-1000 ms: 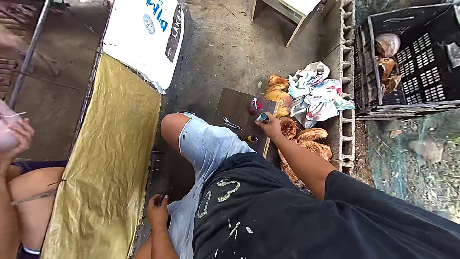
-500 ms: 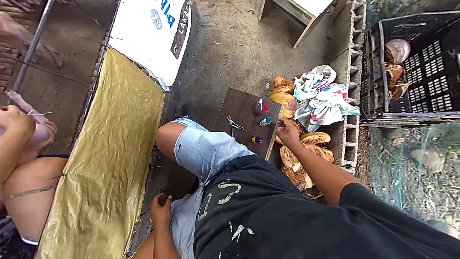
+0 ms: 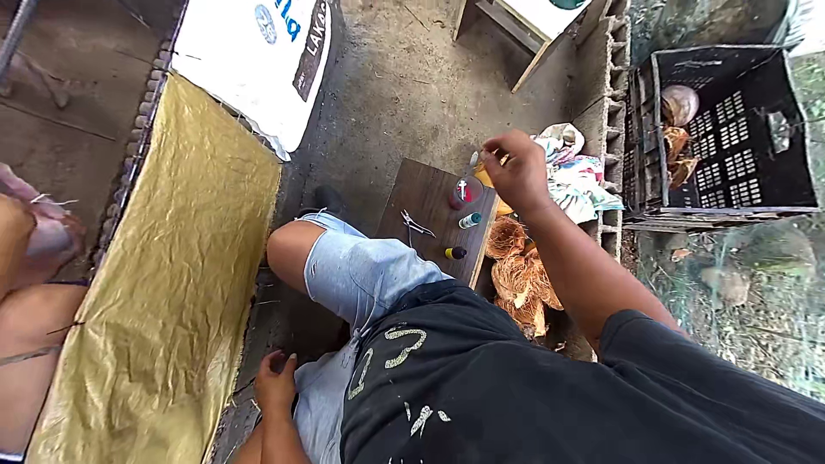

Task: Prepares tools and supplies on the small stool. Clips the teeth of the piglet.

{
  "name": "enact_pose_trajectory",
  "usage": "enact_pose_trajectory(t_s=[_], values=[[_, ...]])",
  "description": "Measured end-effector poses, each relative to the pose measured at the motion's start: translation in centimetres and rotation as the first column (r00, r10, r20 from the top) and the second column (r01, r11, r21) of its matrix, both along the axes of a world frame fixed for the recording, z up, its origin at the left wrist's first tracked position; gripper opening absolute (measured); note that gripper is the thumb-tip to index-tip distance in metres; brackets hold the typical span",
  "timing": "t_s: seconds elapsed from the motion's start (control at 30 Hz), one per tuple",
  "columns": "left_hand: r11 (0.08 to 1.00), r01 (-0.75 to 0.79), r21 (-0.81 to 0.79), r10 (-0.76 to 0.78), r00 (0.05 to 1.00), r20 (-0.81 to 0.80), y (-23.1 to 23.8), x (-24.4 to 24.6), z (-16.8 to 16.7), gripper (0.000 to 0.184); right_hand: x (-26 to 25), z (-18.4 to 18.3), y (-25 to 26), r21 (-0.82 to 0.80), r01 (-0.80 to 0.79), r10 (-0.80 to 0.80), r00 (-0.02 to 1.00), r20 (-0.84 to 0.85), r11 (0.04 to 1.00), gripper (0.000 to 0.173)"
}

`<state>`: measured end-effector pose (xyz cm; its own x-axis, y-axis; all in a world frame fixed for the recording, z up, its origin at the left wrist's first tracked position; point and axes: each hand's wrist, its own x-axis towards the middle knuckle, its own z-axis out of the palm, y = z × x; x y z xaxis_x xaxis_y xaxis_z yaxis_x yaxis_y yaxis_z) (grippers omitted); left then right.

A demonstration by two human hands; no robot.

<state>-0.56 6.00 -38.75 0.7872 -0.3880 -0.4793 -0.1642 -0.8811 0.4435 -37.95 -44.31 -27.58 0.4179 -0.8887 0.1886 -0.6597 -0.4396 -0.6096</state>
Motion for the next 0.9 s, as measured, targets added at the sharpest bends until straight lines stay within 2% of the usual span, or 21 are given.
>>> enact_pose_trajectory(t_s=[0.17,0.3,0.37,0.4,0.43,0.5,0.6,0.67,0.73,0.83,0.9], values=[[0.999,-0.039,-0.021,0.039,0.999,0.026,0.4,-1.0,1.0,0.043,4.4,-3.1,2.3,0.285,-0.121,0.204,0.937,-0.283,0.951,0.017],[1.000,-0.028,0.002,0.028,1.000,-0.012,1.8,-1.4,0.2,0.042,8.8,-6.0,4.0,0.543,-0.080,0.415,0.739,-0.530,0.836,0.015],[0.998,-0.055,0.012,0.056,0.998,-0.025,2.6,-1.4,0.0,0.041,10.4,-6.8,4.4,0.595,-0.070,0.495,0.637,-0.591,0.801,0.014],[0.997,-0.077,-0.002,0.077,0.997,-0.028,2.8,-1.2,0.1,0.040,10.7,-6.4,4.2,0.596,-0.071,0.498,0.633,-0.593,0.800,0.014],[0.995,-0.101,-0.025,0.100,0.995,-0.026,2.8,-1.1,0.2,0.040,10.4,-5.5,3.7,0.574,-0.064,0.459,0.675,-0.578,0.816,0.016],[0.985,-0.153,-0.074,0.152,0.988,-0.016,2.8,-1.3,0.4,0.040,8.2,-3.0,1.9,0.462,-0.020,0.292,0.800,-0.525,0.886,0.017],[0.987,-0.132,-0.088,0.133,0.991,0.000,2.6,-1.4,0.8,0.041,3.5,-1.2,-1.4,0.318,0.088,0.085,0.866,-0.493,0.944,0.016],[0.993,-0.094,-0.073,0.093,0.996,-0.015,2.0,-1.2,0.5,0.041,1.4,-2.8,-2.4,0.285,0.114,0.054,0.853,-0.518,0.952,0.015],[0.996,-0.071,-0.055,0.070,0.997,-0.027,1.8,-0.9,0.0,0.040,0.7,-5.7,-2.0,0.284,0.070,0.101,0.833,-0.545,0.956,0.017],[0.993,-0.103,-0.060,0.101,0.994,-0.036,1.7,-0.6,0.0,0.039,1.5,-9.6,-0.4,0.226,0.065,0.080,0.811,-0.580,0.972,0.019],[0.989,-0.129,-0.076,0.127,0.992,-0.026,1.2,-0.6,0.5,0.039,2.4,-10.6,0.3,0.189,0.088,0.040,0.809,-0.586,0.978,0.020]])
